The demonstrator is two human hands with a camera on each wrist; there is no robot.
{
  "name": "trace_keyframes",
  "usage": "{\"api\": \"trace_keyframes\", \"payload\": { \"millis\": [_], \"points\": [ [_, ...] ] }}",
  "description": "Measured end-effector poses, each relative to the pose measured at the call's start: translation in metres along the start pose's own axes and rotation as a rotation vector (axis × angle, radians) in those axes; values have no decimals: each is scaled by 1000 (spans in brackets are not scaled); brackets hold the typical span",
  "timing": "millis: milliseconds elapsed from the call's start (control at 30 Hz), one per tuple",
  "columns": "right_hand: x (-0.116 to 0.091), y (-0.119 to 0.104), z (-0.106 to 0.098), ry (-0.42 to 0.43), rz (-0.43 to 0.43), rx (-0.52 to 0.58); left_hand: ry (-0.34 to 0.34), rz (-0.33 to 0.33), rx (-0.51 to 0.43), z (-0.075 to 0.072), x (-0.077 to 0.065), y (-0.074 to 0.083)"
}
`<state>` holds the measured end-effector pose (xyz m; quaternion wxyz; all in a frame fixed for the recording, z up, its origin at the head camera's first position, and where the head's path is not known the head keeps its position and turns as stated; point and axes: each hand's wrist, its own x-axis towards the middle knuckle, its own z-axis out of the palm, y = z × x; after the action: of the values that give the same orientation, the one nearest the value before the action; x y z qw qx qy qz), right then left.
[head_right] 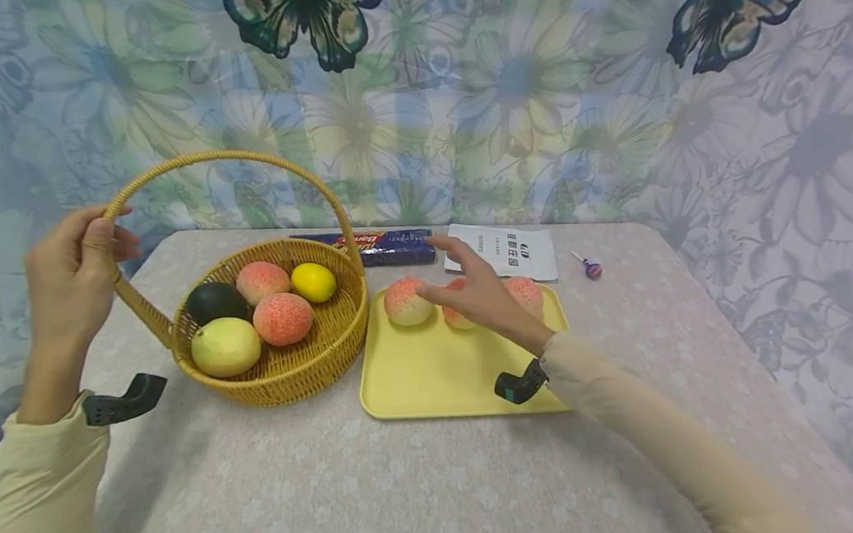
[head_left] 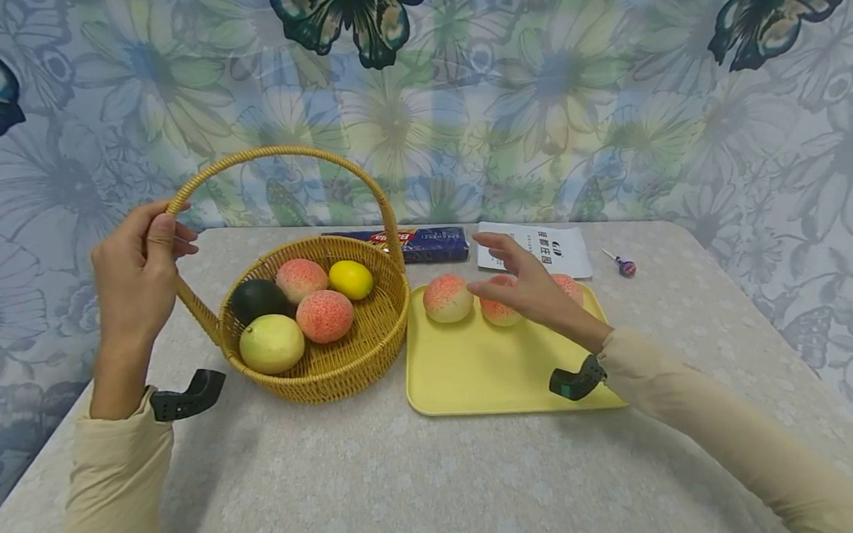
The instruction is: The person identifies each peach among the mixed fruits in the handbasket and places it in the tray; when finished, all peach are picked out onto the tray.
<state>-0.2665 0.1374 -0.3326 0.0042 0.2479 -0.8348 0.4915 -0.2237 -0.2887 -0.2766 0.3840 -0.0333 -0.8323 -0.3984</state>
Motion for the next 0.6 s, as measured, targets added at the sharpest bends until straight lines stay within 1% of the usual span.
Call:
{"api": "trace_keyframes", "payload": {
  "millis": [267, 600],
  "points": [
    [12, -10, 13, -56, -31, 8, -3, -2, 1, 0, 0, 1],
    [28, -26, 31, -160, -94, -5, -9, -13, -2, 0, 1, 0]
  ]
}}
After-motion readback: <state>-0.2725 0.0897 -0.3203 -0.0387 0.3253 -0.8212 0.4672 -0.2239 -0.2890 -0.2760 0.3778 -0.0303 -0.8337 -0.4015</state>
